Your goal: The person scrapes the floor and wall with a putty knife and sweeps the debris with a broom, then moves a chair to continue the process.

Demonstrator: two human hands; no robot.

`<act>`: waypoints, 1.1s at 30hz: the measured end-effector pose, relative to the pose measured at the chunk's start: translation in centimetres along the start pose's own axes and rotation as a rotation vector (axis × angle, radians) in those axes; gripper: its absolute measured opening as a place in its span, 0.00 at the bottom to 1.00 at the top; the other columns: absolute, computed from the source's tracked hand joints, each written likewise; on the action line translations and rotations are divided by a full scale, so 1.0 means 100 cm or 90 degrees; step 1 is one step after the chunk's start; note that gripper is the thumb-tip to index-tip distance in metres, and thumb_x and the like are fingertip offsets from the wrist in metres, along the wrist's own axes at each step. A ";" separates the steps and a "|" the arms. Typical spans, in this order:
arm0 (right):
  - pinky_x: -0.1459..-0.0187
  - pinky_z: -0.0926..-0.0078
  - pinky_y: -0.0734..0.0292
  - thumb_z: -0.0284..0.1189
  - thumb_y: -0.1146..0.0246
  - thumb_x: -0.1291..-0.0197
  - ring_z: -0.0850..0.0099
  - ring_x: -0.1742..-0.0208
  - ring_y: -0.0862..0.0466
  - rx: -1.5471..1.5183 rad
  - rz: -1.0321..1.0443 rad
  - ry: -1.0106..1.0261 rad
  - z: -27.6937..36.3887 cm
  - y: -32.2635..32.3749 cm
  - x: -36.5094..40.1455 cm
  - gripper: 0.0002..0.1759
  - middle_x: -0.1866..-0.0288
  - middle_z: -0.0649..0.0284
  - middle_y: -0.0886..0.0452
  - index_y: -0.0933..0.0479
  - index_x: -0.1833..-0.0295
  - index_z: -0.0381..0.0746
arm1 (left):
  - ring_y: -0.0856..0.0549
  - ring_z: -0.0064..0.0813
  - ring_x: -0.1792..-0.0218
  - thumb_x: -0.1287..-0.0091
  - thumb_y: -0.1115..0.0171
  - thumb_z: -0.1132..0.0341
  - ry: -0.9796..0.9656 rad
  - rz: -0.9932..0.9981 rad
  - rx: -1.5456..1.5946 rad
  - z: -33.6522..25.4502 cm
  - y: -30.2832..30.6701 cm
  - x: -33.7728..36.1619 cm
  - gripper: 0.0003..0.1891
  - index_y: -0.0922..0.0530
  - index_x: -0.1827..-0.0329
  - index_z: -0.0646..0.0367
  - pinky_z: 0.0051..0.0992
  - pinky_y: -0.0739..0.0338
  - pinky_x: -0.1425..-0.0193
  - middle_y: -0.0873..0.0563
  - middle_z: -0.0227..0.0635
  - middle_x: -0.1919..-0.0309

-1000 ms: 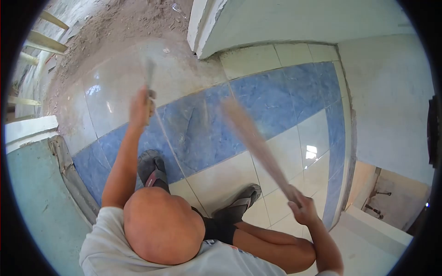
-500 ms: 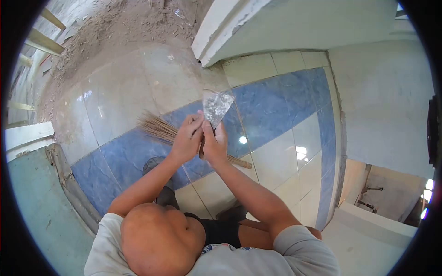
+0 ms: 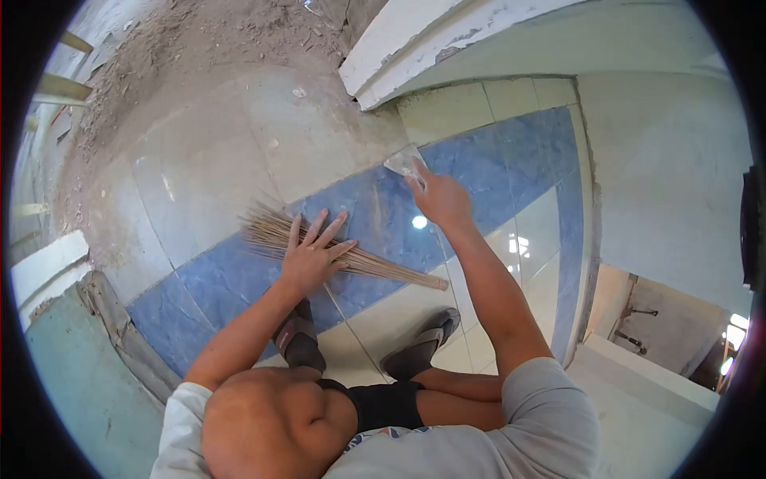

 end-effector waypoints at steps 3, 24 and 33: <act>0.56 0.45 0.15 0.59 0.48 0.25 0.43 0.57 0.11 0.006 0.023 0.022 0.007 0.001 -0.012 0.32 0.58 0.43 0.11 0.30 0.21 0.59 | 0.40 0.37 0.16 0.41 0.25 0.55 0.036 -0.130 -0.015 0.017 0.011 0.002 0.18 0.10 0.46 0.32 0.60 0.56 0.14 0.34 0.22 0.17; 0.54 0.43 0.16 0.54 0.46 0.25 0.42 0.56 0.11 -0.010 -0.022 0.121 0.017 0.017 -0.038 0.31 0.58 0.44 0.11 0.28 0.24 0.53 | 0.42 0.48 0.17 0.30 0.33 0.51 0.139 -0.172 -0.047 0.054 0.031 0.015 0.20 0.14 0.35 0.26 0.52 0.55 0.17 0.46 0.32 0.12; 0.51 0.40 0.17 0.54 0.46 0.26 0.40 0.53 0.13 -0.044 -0.046 0.136 0.038 0.032 -0.087 0.30 0.56 0.42 0.12 0.25 0.26 0.54 | 0.56 0.47 0.12 0.26 0.37 0.49 0.159 -0.068 -0.044 0.058 0.027 0.006 0.24 0.23 0.27 0.16 0.63 0.65 0.16 0.53 0.29 0.11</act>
Point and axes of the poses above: each hand's wrist, its own x-axis away from the middle knuckle, its own y-axis out of the back of the hand, z = x × y, the point moved 6 cm from there along -x, towards the middle knuckle
